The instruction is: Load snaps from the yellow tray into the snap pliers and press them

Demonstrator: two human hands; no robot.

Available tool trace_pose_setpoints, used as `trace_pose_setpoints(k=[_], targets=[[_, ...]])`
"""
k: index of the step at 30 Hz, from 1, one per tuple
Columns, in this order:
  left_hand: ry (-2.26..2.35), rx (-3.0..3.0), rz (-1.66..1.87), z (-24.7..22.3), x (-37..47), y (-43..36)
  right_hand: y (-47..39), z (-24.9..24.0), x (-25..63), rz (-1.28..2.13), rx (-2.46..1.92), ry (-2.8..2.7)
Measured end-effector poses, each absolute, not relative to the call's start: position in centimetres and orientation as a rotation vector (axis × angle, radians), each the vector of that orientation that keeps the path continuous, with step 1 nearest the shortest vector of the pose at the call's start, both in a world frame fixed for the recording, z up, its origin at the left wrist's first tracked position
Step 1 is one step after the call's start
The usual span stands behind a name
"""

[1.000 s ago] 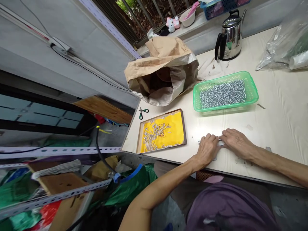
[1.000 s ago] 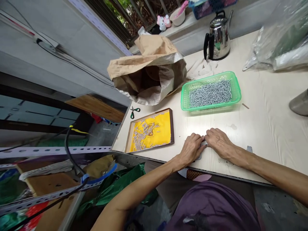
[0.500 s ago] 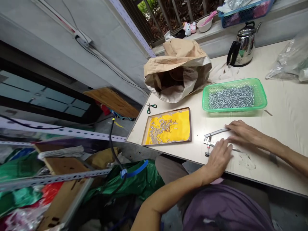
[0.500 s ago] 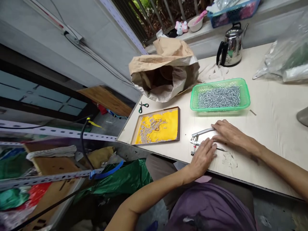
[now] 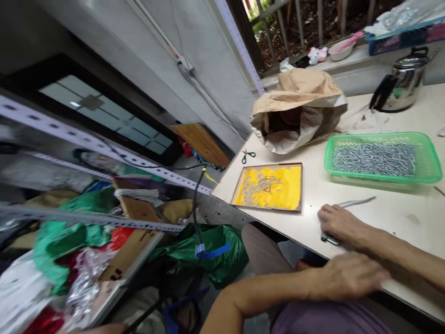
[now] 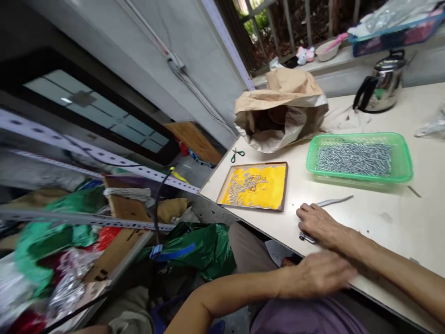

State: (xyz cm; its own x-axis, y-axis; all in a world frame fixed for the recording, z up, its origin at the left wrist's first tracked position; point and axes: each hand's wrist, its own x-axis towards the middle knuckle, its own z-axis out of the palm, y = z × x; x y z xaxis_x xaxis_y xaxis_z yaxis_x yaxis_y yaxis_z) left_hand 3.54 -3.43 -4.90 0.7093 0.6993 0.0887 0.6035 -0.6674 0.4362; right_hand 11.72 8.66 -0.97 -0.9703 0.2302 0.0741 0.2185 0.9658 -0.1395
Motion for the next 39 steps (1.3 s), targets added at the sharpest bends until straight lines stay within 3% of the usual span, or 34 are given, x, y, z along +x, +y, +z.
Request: trace_pose_setpoints(k=[5,8,10,16,20,23,26,30,39], targets=[[1.419,2.505,0.393,-3.6,-4.0,-2.7,8.7,-1.9,10.2,0.221,-0.388,-2.848],[2.105,2.242,0.516,-2.1,-10.2,1.0,10.0,0.5,11.1,0.36,-0.422,-2.662],[2.268,2.116,0.449,-1.5,-13.4,3.6,11.6,3.0,12.5,0.366,-0.489,-2.488],[2.123,2.173,0.103,-1.5,-17.1,7.3,14.6,7.0,17.9,-0.137,-1.137,-2.373],[2.121,2.111,0.143,-0.7,-16.6,7.5,11.3,3.6,19.4,0.329,-1.061,-2.57],[2.101,1.897,0.413,0.1,-14.1,6.4,7.6,0.8,19.5,0.645,-1.004,-2.681],[1.888,1.504,0.609,0.6,-10.1,4.0,5.2,-0.4,19.4,0.663,-1.098,-2.729],[1.634,1.069,0.565,0.6,-5.2,1.5,4.5,-0.5,19.3,0.58,-1.212,-2.766],[1.718,0.835,0.363,0.5,-2.8,2.0,4.5,-0.6,18.9,0.625,-1.281,-2.84]])
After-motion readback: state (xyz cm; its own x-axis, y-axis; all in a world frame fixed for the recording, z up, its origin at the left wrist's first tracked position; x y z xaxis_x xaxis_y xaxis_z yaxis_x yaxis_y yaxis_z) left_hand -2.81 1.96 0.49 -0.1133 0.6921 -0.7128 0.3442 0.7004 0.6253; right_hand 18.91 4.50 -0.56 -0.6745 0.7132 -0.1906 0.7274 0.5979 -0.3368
